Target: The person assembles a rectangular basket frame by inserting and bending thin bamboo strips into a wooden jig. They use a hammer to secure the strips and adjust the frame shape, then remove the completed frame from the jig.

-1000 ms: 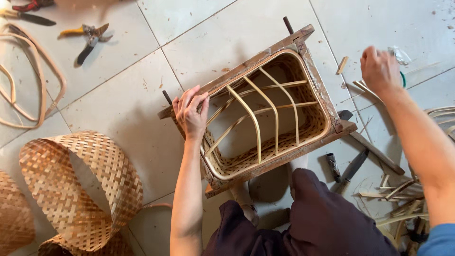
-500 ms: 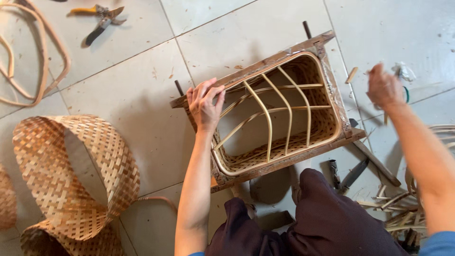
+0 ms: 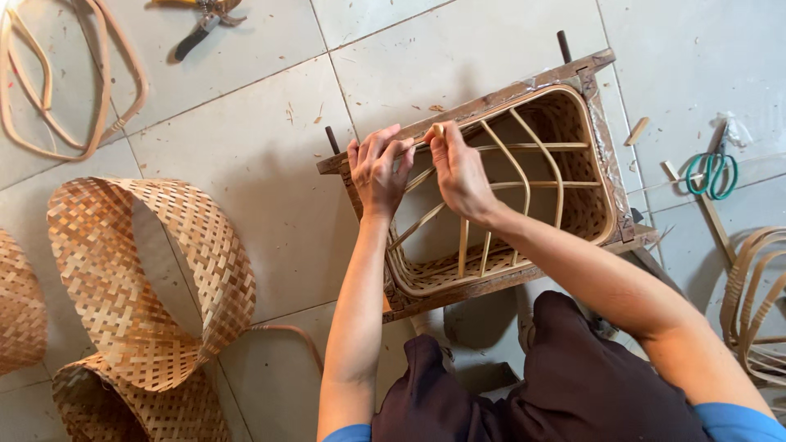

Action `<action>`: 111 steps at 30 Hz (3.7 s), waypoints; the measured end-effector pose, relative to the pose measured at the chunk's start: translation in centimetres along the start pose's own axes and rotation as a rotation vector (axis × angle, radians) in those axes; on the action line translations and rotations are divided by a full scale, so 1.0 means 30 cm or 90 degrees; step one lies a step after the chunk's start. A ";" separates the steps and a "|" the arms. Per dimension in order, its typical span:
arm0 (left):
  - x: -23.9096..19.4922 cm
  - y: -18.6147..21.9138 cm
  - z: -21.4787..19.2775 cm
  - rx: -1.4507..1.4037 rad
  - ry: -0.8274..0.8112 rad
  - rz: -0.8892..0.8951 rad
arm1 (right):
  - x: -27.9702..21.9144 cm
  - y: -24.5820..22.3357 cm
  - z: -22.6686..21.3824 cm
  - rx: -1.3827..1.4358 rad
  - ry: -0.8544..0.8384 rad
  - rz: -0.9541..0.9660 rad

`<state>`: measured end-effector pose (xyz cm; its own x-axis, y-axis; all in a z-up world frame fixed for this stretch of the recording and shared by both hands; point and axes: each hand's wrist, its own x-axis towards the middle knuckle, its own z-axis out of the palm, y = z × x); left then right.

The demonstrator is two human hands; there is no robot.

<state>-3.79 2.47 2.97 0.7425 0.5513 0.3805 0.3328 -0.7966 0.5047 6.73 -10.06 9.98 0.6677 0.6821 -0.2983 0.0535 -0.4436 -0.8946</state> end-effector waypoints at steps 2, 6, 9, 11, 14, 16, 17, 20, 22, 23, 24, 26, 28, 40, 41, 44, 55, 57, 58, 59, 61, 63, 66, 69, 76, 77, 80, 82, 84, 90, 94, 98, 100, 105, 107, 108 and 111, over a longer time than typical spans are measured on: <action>-0.007 -0.002 0.004 0.001 -0.001 -0.005 | -0.017 0.014 0.041 -0.008 0.031 -0.028; 0.001 0.002 0.012 0.004 0.009 -0.010 | -0.008 0.085 0.062 -0.008 0.049 -0.060; 0.002 -0.004 0.010 0.008 0.011 -0.010 | 0.012 0.159 0.087 -0.040 0.061 -0.126; -0.009 -0.002 0.015 0.015 0.006 -0.009 | 0.025 0.210 0.095 -0.128 0.046 -0.134; -0.004 0.000 0.021 0.029 -0.003 -0.006 | 0.054 0.253 0.106 -0.193 -0.005 -0.052; -0.001 0.000 0.022 0.037 -0.005 -0.006 | 0.070 0.262 0.117 -0.250 -0.005 -0.065; -0.002 0.000 0.025 0.038 -0.005 -0.006 | 0.075 0.265 0.123 -0.278 -0.006 -0.072; -0.010 -0.007 0.026 0.044 -0.010 -0.005 | 0.079 0.270 0.149 -0.295 -0.038 -0.040; -0.008 -0.009 0.028 0.043 -0.012 -0.003 | 0.087 0.269 0.158 -0.332 -0.045 -0.025; -0.006 -0.011 0.027 0.044 -0.010 0.000 | 0.090 0.269 0.162 -0.350 -0.049 -0.017; -0.006 -0.010 0.029 0.043 -0.009 0.003 | 0.091 0.273 0.162 -0.355 -0.054 -0.013; -0.007 -0.006 0.030 0.041 -0.006 0.005 | 0.092 0.281 0.163 -0.363 -0.064 -0.007; -0.005 -0.005 0.024 0.042 -0.001 0.004 | 0.096 0.284 0.171 -0.366 -0.051 -0.020; -0.004 -0.008 0.025 0.056 -0.011 0.011 | 0.098 0.273 0.175 -0.351 -0.060 -0.013; -0.005 -0.010 0.025 0.057 -0.010 0.011 | 0.099 0.270 0.177 -0.350 -0.060 -0.012; -0.014 -0.007 0.022 0.054 -0.008 0.018 | 0.089 0.280 0.182 -0.327 -0.051 -0.025; -0.002 -0.001 0.008 0.025 0.000 0.037 | 0.064 0.214 0.145 -0.324 -0.102 0.001; 0.015 -0.013 -0.004 -0.017 -0.040 0.007 | 0.025 0.172 0.057 -0.331 -0.091 -0.138; 0.003 -0.029 -0.015 -0.020 -0.046 0.029 | -0.015 0.173 0.002 -0.328 -0.082 -0.280; -0.011 -0.055 -0.027 -0.023 -0.051 0.051 | -0.040 0.193 -0.080 -0.301 -0.065 -0.343; -0.069 -0.103 -0.044 0.104 0.010 -0.008 | -0.125 0.287 -0.302 -0.252 -0.033 -0.469; -0.131 -0.164 -0.063 -0.001 0.055 -0.152 | -0.203 0.426 -0.558 -0.106 0.058 -0.312; -0.202 -0.240 -0.035 -0.372 0.081 -0.424 | -0.371 0.710 -0.823 -0.153 0.270 -0.022; -0.244 -0.316 -0.012 -0.655 0.067 -0.623 | -0.569 0.998 -0.846 -0.350 0.234 0.115; -0.325 -0.342 0.008 -0.740 0.076 -0.702 | -0.742 1.265 -0.778 -0.438 0.188 0.102; -0.335 -0.335 0.003 -0.746 0.067 -0.727 | -0.729 1.258 -0.785 -0.415 0.174 0.108; -0.366 -0.298 0.008 -0.816 0.070 -0.737 | -0.696 1.215 -0.861 -0.441 0.206 0.138; -0.363 -0.281 0.014 -0.783 0.083 -0.727 | -0.640 1.145 -0.887 -0.344 0.262 0.165; -0.346 -0.276 0.016 -0.765 0.087 -0.687 | -0.594 1.023 -0.911 -0.177 0.292 0.285; -0.344 -0.271 0.038 -0.768 0.094 -0.663 | -0.371 0.555 -0.742 -0.007 0.021 0.183; -0.336 -0.258 0.031 -0.773 0.106 -0.675 | -0.206 0.268 -0.442 -0.324 -0.046 -0.303; -0.338 -0.260 0.046 -0.801 0.116 -0.631 | -0.109 0.114 -0.206 -0.489 -0.120 -0.332; -0.352 -0.264 0.059 -0.802 0.115 -0.641 | -0.077 0.088 -0.144 -0.533 -0.059 -0.446; -0.346 -0.270 0.061 -0.792 0.141 -0.653 | -0.067 0.100 -0.173 -0.561 -0.144 -0.377; -0.317 -0.256 0.067 -0.784 0.138 -0.637 | -0.071 0.117 -0.198 -0.506 -0.097 -0.401; -0.328 -0.244 0.048 -0.773 0.133 -0.641 | -0.091 0.128 -0.198 -0.452 -0.067 -0.417; -0.310 -0.170 -0.028 -0.473 0.130 -0.588 | -0.106 0.123 -0.205 -0.451 -0.088 -0.364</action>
<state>-12.89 1.62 -2.50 0.2724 0.9212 -0.2778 0.2242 0.2200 0.9494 9.38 -17.44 9.66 0.3075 0.9503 0.0483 0.8204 -0.2390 -0.5194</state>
